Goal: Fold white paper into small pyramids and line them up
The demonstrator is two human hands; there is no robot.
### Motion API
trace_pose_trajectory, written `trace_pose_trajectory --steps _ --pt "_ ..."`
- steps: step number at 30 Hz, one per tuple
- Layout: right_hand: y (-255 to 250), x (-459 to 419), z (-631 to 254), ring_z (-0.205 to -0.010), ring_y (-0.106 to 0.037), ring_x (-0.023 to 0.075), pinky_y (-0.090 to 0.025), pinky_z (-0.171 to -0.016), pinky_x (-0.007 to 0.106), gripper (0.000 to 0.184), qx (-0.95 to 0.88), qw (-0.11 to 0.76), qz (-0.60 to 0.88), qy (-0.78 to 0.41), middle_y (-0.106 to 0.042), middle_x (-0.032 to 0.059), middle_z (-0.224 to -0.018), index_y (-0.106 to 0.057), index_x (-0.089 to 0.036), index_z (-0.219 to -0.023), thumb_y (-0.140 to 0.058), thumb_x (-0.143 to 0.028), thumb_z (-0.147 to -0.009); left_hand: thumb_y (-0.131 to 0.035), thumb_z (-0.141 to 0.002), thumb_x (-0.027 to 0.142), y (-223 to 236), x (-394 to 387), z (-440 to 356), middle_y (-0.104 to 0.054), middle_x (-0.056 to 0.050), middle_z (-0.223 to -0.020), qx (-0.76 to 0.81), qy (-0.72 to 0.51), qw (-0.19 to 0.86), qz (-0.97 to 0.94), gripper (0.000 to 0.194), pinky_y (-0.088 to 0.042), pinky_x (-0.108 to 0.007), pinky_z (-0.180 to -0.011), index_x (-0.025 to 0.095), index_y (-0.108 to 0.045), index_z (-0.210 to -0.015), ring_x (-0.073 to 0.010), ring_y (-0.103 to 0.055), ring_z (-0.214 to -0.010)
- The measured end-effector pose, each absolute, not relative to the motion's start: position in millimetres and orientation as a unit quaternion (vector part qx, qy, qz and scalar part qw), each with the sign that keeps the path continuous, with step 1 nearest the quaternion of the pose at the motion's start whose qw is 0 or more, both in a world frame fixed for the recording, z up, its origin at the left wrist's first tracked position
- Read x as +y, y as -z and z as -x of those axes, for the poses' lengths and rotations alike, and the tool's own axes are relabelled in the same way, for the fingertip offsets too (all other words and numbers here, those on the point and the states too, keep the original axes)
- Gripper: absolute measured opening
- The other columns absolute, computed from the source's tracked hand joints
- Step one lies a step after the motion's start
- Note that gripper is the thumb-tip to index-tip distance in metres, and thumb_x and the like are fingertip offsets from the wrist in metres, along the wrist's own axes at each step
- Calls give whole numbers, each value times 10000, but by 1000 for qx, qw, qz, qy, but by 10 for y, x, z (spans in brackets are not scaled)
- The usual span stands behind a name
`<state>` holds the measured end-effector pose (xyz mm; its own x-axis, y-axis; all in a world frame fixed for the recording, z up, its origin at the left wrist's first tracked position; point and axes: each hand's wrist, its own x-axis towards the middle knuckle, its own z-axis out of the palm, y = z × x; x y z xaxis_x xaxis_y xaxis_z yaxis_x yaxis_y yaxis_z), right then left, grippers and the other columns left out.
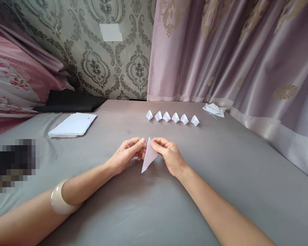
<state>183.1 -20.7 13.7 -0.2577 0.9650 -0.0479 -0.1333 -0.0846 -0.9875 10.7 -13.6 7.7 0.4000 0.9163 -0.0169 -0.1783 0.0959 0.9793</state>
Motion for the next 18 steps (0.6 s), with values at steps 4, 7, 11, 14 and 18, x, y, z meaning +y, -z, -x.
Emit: trace_pose_trajectory --steps 4,7,11,14,18 --pt "-126 -162 -1890 -704 -540 118 -415 -725 268 223 -466 474 407 -626 -605 -20 -722 -655 -184 -809 -708 -396 -771 -683 -794 447 -55 -155 -119 -625 -14 -714 339 -400 666 -530 306 -418 -220 -616 144 -647 -814 -101 -565 -662" --pt "-118 -153 -1905 -693 -522 107 -406 -709 256 217 -452 478 401 -638 -588 -25 -722 -660 -178 -800 -716 -385 -767 -698 -789 413 -35 -155 -120 -635 -18 -726 343 -389 676 -523 270 -416 -220 -633 148 -681 -838 -105 -561 -696" --pt "-102 -137 -1923 -694 -534 111 -413 -715 263 204 -436 472 373 -670 -589 -23 -717 -664 -179 -779 -717 -375 -772 -710 -779 399 -26 -151 -118 -653 -25 -762 340 -385 688 -513 250 -419 -223 -646 156 -709 -837 -114 -574 -725" --pt "-80 -115 -1937 -698 -539 118 -418 -723 273 198 -426 473 357 -683 -593 -22 -713 -663 -186 -746 -731 -371 -759 -727 -768 381 -24 -148 -114 -652 -22 -758 342 -376 696 -507 238 -421 -216 -651 154 -717 -837 -109 -572 -721" --pt "-64 -99 -1945 -686 -523 115 -414 -713 274 181 -418 472 345 -695 -590 -22 -710 -673 -189 -736 -732 -359 -762 -726 -774 368 -25 -140 -113 -655 -25 -772 339 -364 708 -502 231 -427 -209 -648 149 -721 -847 -106 -574 -728"
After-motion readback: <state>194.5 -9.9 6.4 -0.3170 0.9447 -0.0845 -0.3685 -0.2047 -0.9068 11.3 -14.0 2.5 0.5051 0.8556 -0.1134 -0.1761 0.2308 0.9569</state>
